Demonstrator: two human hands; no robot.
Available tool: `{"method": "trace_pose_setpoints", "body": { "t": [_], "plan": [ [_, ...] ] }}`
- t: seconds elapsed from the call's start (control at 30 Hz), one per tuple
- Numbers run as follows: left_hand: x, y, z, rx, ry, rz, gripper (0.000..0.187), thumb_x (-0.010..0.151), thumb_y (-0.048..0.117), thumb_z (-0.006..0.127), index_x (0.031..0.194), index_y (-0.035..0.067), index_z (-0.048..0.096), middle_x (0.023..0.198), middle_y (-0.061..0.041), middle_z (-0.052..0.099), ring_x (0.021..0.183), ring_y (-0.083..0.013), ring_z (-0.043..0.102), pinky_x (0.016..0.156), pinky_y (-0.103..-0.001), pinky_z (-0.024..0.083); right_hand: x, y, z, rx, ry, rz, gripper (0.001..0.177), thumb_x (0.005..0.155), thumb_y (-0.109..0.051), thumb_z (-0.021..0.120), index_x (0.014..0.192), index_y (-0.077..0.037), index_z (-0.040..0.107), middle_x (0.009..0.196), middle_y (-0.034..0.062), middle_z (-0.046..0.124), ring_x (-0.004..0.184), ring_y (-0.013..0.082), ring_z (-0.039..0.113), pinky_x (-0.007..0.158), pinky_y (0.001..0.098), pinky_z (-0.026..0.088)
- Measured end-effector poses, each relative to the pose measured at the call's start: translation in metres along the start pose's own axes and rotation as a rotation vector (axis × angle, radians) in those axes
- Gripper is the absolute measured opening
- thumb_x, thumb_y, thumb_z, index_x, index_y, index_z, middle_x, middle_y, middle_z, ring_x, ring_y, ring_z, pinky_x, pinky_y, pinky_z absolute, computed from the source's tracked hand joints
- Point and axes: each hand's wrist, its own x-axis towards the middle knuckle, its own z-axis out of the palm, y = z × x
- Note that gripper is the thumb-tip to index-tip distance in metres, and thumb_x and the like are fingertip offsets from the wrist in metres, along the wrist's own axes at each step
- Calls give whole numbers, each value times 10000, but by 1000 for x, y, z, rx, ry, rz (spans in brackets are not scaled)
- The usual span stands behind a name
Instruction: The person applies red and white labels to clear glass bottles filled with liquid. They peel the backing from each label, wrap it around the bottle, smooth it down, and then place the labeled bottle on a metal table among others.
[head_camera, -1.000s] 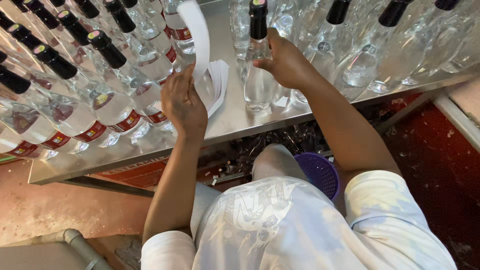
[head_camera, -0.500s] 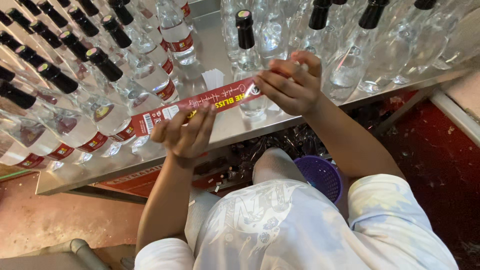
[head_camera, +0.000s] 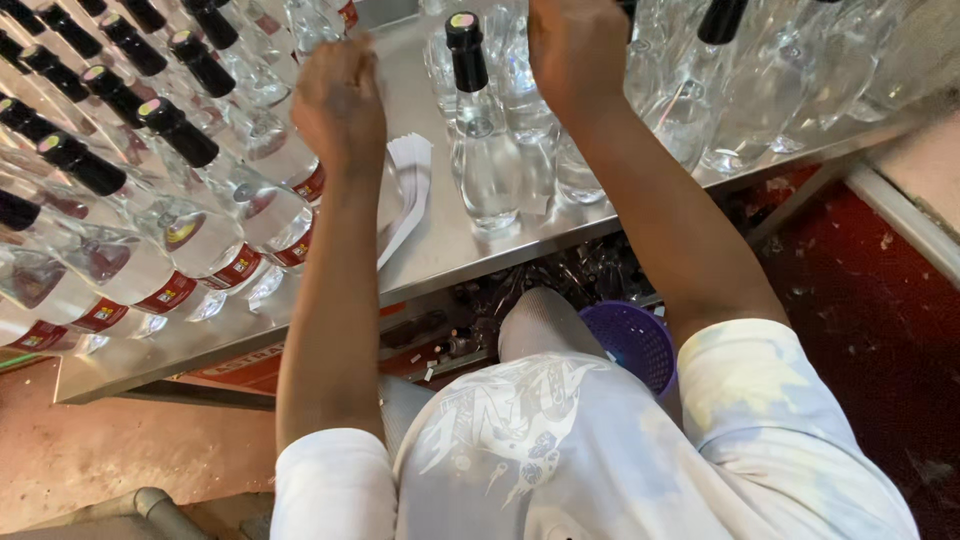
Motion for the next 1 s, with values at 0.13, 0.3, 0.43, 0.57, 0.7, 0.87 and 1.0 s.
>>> {"method": "trace_pose_setpoints", "body": {
  "t": [0.13,0.3,0.43,0.57,0.7,0.87,1.0],
  "plan": [
    [-104,-27,44,20,-556,-253,218,966,236,747,1155,127,750,1063,-152,740,1060,-412,665,916,-594,484,-53,-24,-11,-168,-671,217,189,1077,-154,529,1079,-75,701,766,167,693,708,390,744,582,530,549],
    [-139,5,0,23,-808,-490,196,924,265,781,1115,224,768,1019,-56,759,1022,-348,707,901,-516,546,-130,-40,-39,-16,-881,143,385,982,-48,479,1320,-123,647,807,150,666,702,385,726,604,510,573],
    [-147,11,-23,11,-778,-601,106,883,295,816,979,299,772,909,51,719,900,-219,713,832,-396,579,-150,-53,-56,125,-668,286,262,1004,-125,587,1225,-151,725,817,104,704,703,331,732,608,419,586],
    [-134,33,-38,-384,-652,-777,149,811,129,875,847,163,735,1003,0,678,933,-197,673,855,-331,549,-170,-50,-54,327,-428,552,163,934,-206,800,1088,-165,762,857,76,757,802,297,744,679,362,598],
    [-123,68,-58,-577,-626,-743,151,884,54,786,842,5,651,1202,-179,710,1153,-404,679,967,-468,543,-168,-71,-54,548,-328,784,82,887,-147,839,955,-142,794,870,114,773,858,316,753,687,352,608],
    [-157,91,-50,-926,-425,-838,80,970,-56,655,961,-50,576,1436,-288,582,1312,-390,574,1060,-453,508,-166,-90,-58,885,-224,1029,17,942,7,763,952,-5,755,1017,145,776,968,262,768,735,304,634],
    [-154,103,-57,-916,-456,-748,200,1053,99,580,1111,-51,699,1495,-319,495,1342,-473,519,1009,-534,566,-170,-88,-57,951,-219,1037,48,949,9,762,997,8,758,1049,154,762,1008,285,759,737,323,648]
  ]
}}
